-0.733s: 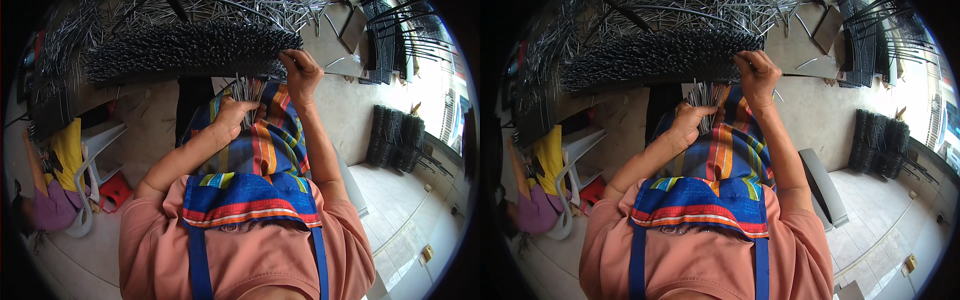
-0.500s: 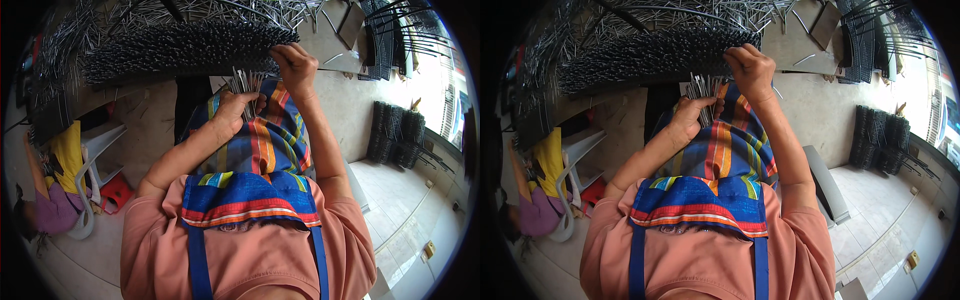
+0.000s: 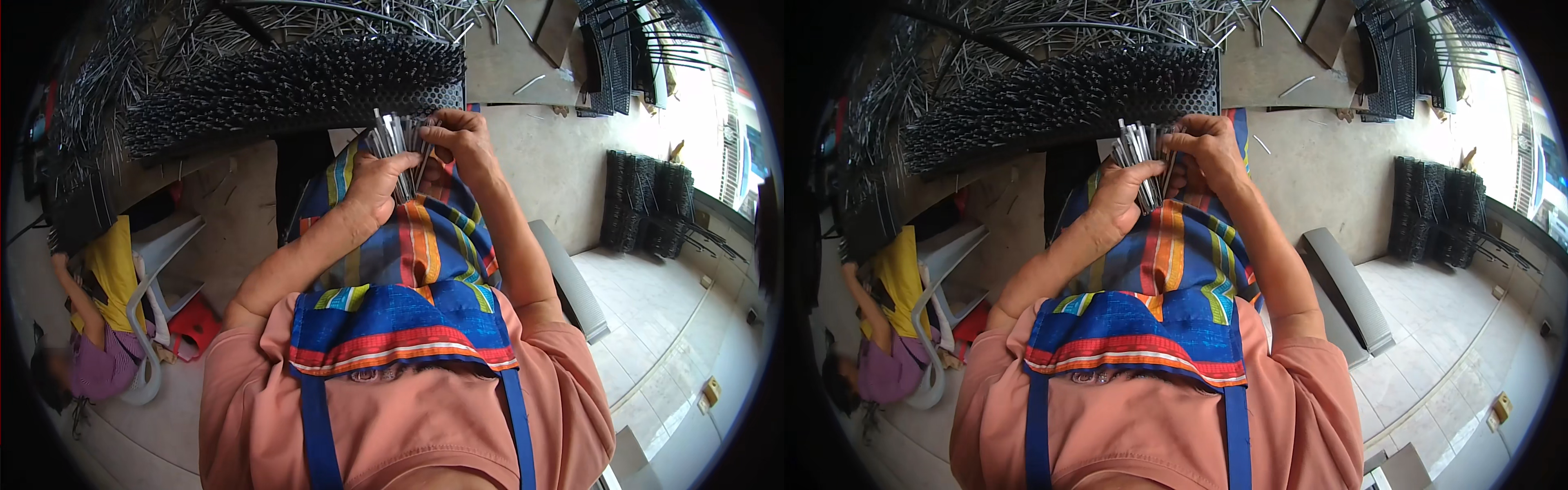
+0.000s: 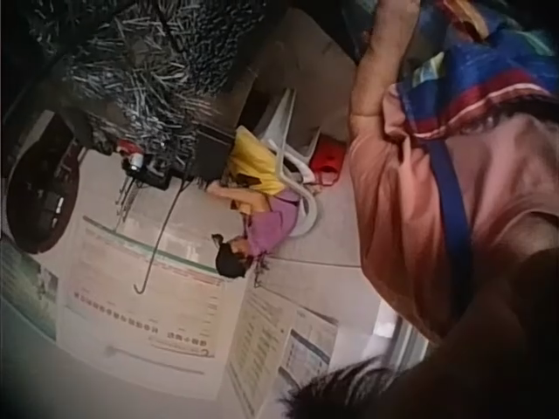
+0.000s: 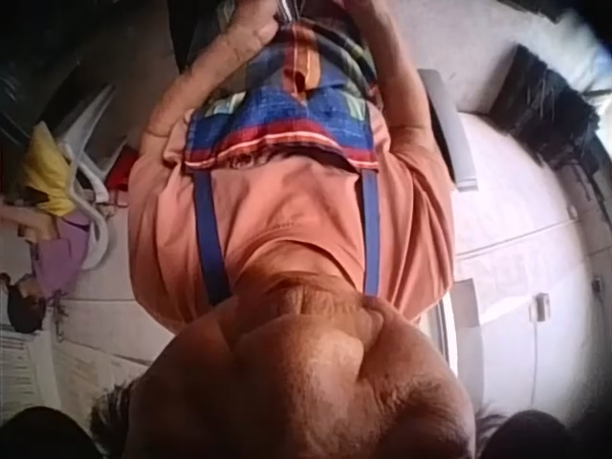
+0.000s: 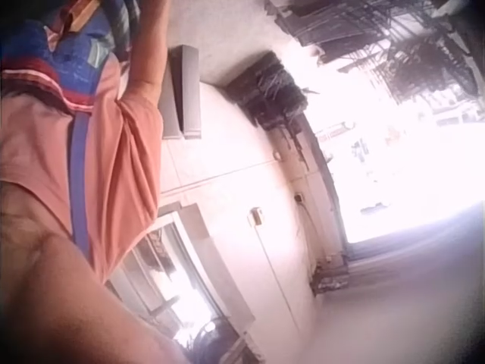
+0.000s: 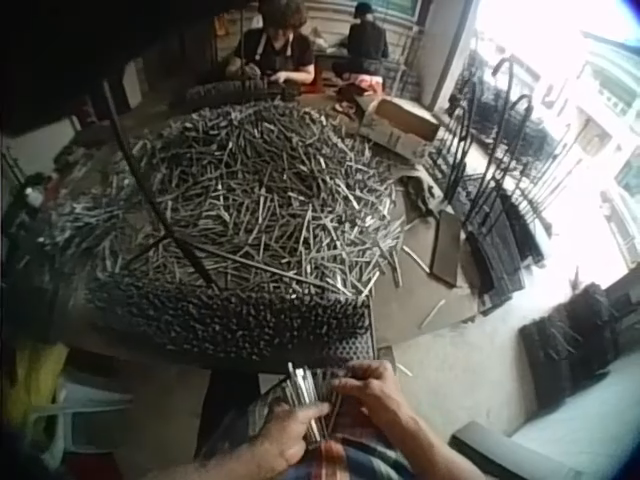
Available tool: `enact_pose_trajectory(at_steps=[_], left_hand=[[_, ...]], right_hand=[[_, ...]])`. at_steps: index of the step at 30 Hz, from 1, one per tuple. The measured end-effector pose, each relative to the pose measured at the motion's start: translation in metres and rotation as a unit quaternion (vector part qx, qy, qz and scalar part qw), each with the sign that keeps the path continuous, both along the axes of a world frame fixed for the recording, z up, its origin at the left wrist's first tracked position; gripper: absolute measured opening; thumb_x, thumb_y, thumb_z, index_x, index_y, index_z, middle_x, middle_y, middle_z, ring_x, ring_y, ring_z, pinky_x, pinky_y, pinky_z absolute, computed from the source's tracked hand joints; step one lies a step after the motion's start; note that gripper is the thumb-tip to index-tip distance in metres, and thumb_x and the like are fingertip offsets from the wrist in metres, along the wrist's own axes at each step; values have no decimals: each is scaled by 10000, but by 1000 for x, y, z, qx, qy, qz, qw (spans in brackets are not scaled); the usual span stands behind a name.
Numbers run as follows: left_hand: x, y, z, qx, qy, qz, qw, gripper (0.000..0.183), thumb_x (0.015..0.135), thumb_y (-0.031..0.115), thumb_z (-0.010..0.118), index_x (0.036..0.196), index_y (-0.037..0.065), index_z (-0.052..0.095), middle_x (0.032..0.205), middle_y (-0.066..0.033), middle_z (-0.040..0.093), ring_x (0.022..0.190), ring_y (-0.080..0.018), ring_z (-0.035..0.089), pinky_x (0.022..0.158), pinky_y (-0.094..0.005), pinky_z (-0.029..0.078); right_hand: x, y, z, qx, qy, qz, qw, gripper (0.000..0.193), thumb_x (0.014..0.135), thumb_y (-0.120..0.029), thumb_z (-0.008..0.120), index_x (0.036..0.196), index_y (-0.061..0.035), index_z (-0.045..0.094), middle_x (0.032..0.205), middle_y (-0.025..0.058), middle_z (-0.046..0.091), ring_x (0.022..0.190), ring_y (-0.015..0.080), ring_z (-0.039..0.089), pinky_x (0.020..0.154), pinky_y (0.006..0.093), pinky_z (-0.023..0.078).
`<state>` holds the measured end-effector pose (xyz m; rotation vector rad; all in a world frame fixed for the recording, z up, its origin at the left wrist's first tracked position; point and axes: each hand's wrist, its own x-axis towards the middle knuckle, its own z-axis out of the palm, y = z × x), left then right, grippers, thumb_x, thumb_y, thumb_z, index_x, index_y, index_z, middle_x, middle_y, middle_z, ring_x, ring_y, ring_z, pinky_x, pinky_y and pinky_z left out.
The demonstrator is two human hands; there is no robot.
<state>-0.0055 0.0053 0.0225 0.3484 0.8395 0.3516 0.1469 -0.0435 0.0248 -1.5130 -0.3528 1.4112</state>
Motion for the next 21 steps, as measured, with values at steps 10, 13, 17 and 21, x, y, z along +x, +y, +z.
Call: enact_pose_trajectory(at_steps=[10, 13, 17, 21], left_hand=[[7, -8, -16, 25, 95, -11, 995, 124, 834, -40, 599, 944, 6, 629, 830, -143, 700, 679, -236, 702, 545, -324, 561], [10, -5, -13, 20, 98, -22, 995, 147, 832, -43, 602, 974, -6, 613, 833, -155, 699, 678, -244, 702, 544, -321, 561], [11, -4, -14, 10, 97, -31, 995, 145, 829, -46, 605, 971, -14, 615, 833, -159, 700, 673, -244, 700, 543, -319, 556], [11, -4, -15, 26, 101, -28, 994, 151, 816, -38, 640, 966, -21, 628, 840, -155, 702, 677, -236, 698, 558, -323, 564]], right_hand=[[50, 7, -21, 237, -356, -256, 867, 54, 791, 14, 730, 834, 24, 698, 713, 9, 623, 600, 61, 516, 539, 201, 393], [54, 8, -27, 246, -405, -232, 850, 54, 768, 38, 731, 800, 31, 688, 744, 31, 635, 643, 79, 553, 572, 215, 431], [47, 11, -36, 240, -424, -193, 852, 48, 785, 32, 727, 826, 19, 706, 757, 12, 640, 616, 54, 536, 536, 202, 408], [43, 17, -33, 208, -552, -101, 801, 70, 766, 59, 711, 827, 28, 698, 760, 41, 656, 614, 79, 582, 562, 212, 459]])
